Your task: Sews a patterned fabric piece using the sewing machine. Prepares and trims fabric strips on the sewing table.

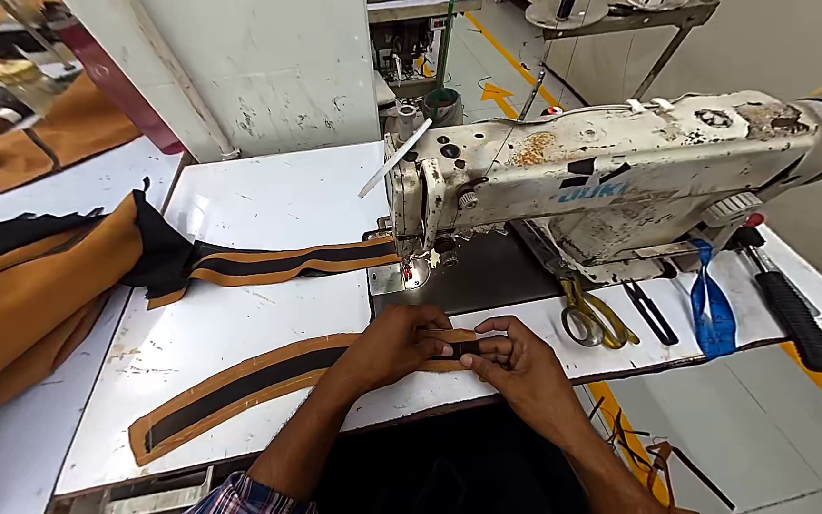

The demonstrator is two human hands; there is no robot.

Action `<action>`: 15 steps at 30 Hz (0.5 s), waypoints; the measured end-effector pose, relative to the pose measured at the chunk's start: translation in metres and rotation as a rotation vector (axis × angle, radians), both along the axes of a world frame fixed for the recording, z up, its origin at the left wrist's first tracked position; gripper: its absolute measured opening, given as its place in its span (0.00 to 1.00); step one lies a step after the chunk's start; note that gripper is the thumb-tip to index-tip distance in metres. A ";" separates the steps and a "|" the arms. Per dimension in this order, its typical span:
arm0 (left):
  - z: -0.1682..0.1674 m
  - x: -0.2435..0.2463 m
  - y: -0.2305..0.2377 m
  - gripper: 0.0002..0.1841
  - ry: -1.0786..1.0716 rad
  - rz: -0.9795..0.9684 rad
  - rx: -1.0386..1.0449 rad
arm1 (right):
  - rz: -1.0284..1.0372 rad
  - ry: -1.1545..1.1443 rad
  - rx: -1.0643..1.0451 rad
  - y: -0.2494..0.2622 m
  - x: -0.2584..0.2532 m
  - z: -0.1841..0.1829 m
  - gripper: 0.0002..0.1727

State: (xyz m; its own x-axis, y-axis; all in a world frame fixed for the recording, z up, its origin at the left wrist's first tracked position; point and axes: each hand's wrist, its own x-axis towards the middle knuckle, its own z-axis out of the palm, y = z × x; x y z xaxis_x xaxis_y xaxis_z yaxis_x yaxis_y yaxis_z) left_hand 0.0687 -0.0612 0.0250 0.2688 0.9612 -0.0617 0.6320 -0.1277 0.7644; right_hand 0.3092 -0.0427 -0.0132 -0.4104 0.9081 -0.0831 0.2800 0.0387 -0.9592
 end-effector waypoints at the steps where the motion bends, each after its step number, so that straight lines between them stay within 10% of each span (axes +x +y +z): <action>1: -0.001 0.000 -0.002 0.07 -0.002 0.006 0.031 | 0.001 0.007 0.003 -0.001 0.000 -0.001 0.21; 15: -0.029 0.008 -0.066 0.11 0.374 -0.190 1.025 | -0.007 0.164 0.169 -0.015 0.000 -0.008 0.18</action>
State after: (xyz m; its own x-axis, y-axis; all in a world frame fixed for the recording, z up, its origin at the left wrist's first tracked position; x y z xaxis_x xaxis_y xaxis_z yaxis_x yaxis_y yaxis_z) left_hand 0.0766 -0.1277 -0.0044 0.5484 0.5480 0.6316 0.7038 -0.7104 0.0052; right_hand 0.3090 -0.0575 -0.0207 -0.3999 0.9061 0.1380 0.1214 0.2016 -0.9719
